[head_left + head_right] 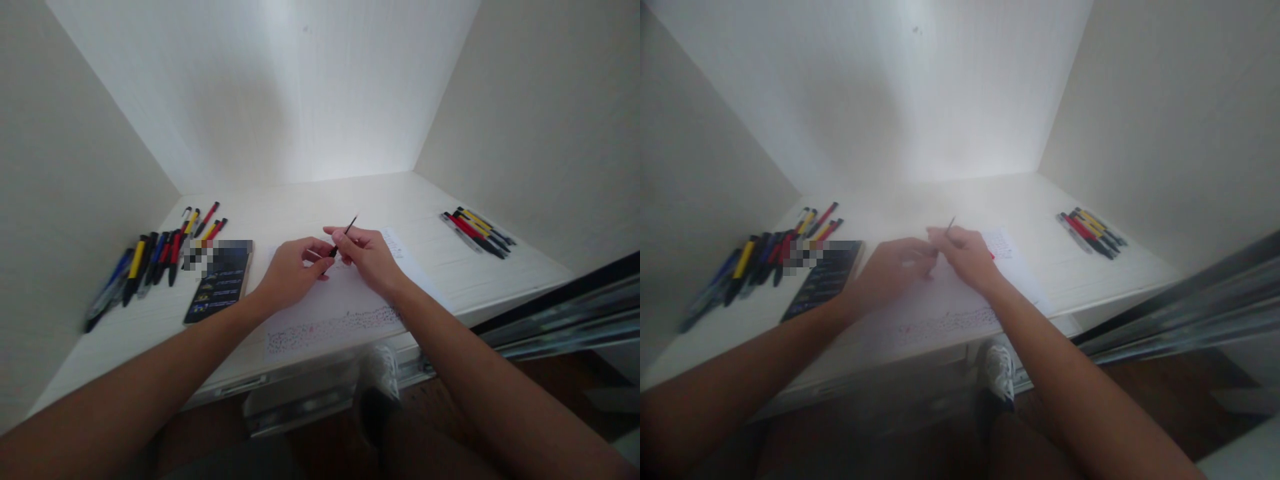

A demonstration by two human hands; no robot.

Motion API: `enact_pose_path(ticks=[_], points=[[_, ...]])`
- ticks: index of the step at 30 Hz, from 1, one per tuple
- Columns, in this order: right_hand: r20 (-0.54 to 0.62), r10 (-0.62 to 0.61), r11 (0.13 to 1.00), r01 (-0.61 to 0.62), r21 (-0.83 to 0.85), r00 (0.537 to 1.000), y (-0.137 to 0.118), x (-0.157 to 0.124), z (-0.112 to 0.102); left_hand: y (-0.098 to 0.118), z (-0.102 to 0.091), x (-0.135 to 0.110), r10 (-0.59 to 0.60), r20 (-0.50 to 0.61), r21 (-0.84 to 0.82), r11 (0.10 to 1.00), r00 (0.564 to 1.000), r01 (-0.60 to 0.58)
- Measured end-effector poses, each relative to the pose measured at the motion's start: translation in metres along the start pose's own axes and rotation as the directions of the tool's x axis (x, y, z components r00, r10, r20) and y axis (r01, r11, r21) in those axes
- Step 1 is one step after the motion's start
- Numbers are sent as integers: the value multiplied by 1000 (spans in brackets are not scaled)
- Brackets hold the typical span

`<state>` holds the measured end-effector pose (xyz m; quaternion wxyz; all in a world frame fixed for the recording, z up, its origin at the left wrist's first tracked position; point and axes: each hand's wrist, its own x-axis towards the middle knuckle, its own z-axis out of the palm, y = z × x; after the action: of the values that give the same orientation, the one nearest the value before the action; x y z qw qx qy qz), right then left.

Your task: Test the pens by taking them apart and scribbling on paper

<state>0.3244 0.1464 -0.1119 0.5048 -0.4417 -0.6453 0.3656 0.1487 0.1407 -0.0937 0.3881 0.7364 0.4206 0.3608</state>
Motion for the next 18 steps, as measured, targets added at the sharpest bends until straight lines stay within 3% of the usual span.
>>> enact_pose_path(ticks=[7, 12, 18], points=[[-247, 41, 985, 3, 174, 968, 5, 6, -3, 6, -1, -1, -40, 61, 17, 999, 997, 39], [-282, 6, 978, 54, 202, 959, 10, 9, -3, 11, -1, -1, -59, 118, -89, 994, 991, 70], [-248, -8, 996, 29, 81, 969, 11, 8, -6, 9, -1, -2, -124, 171, -203, 966, 978, 158]])
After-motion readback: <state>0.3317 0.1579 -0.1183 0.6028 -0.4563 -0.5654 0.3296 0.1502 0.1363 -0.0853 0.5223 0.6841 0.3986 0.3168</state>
